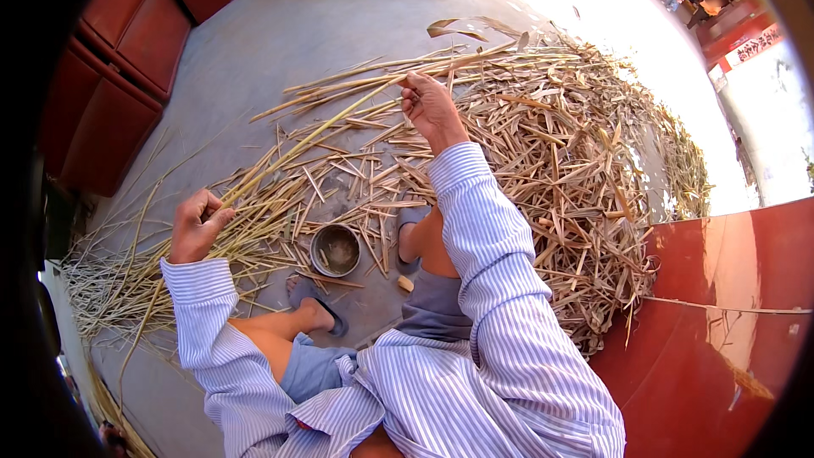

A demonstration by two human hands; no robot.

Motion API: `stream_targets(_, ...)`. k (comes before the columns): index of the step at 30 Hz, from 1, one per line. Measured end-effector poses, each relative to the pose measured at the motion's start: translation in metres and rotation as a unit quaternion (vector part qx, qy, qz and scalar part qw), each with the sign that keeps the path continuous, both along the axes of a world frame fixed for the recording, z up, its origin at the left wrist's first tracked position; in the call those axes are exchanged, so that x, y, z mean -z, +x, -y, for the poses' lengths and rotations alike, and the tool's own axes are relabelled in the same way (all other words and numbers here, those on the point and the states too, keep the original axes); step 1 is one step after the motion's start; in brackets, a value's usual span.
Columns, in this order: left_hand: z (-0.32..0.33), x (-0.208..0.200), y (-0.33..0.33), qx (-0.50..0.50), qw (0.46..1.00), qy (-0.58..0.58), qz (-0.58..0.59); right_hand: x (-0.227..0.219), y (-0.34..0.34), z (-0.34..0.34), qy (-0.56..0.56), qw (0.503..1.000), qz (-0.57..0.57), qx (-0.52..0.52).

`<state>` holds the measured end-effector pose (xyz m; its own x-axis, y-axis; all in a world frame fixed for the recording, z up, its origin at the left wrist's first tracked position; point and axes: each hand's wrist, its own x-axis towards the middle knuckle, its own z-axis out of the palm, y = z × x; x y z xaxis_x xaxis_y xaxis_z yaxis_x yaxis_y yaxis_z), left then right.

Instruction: The person sits on the floor and repeatedly strips thin fibers from long dried plant stems by hand. The person pulls the fibers lengthwise and discards the remaining core material onto a growing pile.

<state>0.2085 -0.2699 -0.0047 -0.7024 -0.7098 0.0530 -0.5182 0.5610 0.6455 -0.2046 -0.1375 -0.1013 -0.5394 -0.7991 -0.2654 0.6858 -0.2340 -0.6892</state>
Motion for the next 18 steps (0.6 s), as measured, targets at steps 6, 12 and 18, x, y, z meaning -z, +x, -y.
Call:
stream_targets(6, -0.024, 0.014, -0.054, 0.063, 0.987, -0.143, -0.027, -0.013, 0.057, 0.02, 0.062, 0.996, 0.014, -0.065)
stream_targets(12, -0.02, 0.02, -0.029, 0.075, 0.988, -0.119, 0.059, 0.02, -0.033, -0.004, 0.136, 0.986, -0.019, 0.092)
stream_targets(18, -0.011, 0.007, 0.033, -0.016, 0.997, -0.018, 0.072, -0.008, -0.13, -0.078, 0.281, 0.946, -0.134, 0.093)
